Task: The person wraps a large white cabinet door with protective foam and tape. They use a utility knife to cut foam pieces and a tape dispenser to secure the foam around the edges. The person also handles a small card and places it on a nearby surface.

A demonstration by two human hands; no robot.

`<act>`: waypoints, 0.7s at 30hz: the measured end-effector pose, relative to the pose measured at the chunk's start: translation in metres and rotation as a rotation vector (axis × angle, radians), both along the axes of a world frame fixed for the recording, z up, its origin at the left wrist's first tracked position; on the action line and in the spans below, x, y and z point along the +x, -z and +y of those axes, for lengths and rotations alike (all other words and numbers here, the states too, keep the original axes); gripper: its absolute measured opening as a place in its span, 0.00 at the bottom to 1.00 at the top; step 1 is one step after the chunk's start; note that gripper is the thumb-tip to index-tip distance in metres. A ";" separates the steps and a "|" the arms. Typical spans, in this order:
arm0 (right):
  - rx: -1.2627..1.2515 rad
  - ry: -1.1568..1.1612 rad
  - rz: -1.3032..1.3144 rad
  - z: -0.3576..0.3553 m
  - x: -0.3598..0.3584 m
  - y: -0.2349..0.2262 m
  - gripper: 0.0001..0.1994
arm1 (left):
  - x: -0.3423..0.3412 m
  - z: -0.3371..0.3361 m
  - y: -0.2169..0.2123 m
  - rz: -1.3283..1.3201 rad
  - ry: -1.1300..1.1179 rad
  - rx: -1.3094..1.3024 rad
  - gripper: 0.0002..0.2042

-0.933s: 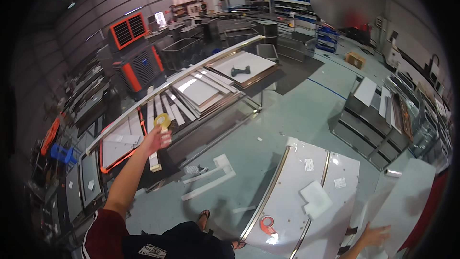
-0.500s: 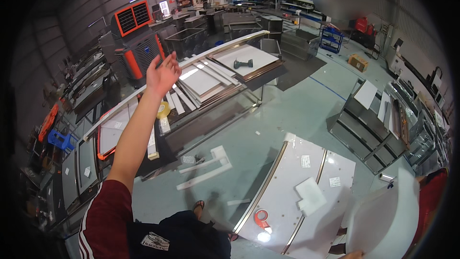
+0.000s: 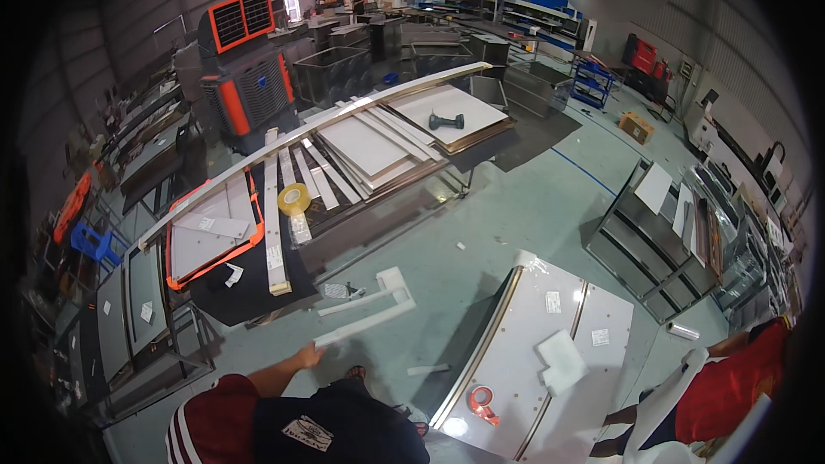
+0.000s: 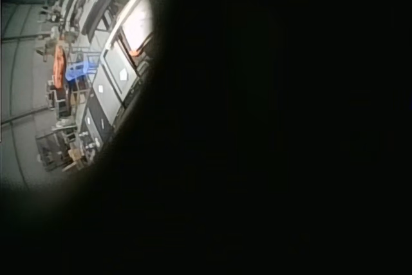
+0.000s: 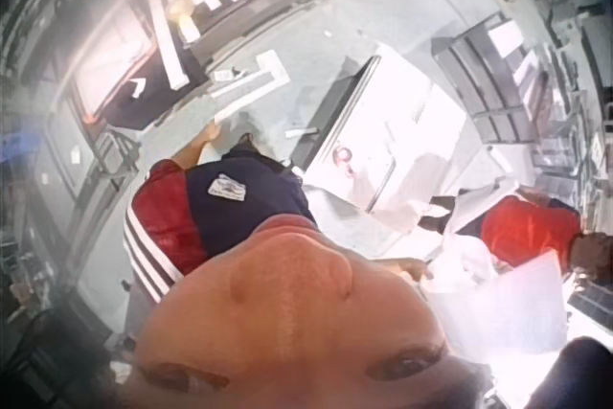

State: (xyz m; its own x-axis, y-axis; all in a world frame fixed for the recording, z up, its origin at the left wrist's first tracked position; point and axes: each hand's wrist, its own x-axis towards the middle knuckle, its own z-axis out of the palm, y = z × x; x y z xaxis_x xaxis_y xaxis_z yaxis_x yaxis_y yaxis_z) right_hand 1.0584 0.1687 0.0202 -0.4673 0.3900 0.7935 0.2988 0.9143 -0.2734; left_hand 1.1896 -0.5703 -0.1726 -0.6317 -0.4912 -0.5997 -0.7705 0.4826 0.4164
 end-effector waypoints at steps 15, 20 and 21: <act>0.096 -0.341 -0.207 -0.106 0.028 0.015 0.33 | 0.062 -0.123 0.080 -0.018 0.128 0.310 0.36; 0.165 -0.173 -0.893 -0.150 0.053 -0.067 0.38 | 0.015 -0.149 0.051 0.167 -0.070 0.419 0.31; 0.016 -0.191 -0.922 -0.175 0.048 -0.084 0.36 | 0.004 -0.150 0.047 0.176 -0.131 0.409 0.29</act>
State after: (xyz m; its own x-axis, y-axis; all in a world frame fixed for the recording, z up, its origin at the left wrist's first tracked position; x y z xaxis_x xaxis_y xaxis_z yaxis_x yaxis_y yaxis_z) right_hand 1.1062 -0.0065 0.1042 -0.9687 0.2341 0.0830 0.2356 0.9718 0.0090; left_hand 1.1936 -0.7203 -0.2191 -0.6897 -0.3193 -0.6499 -0.7145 0.1545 0.6823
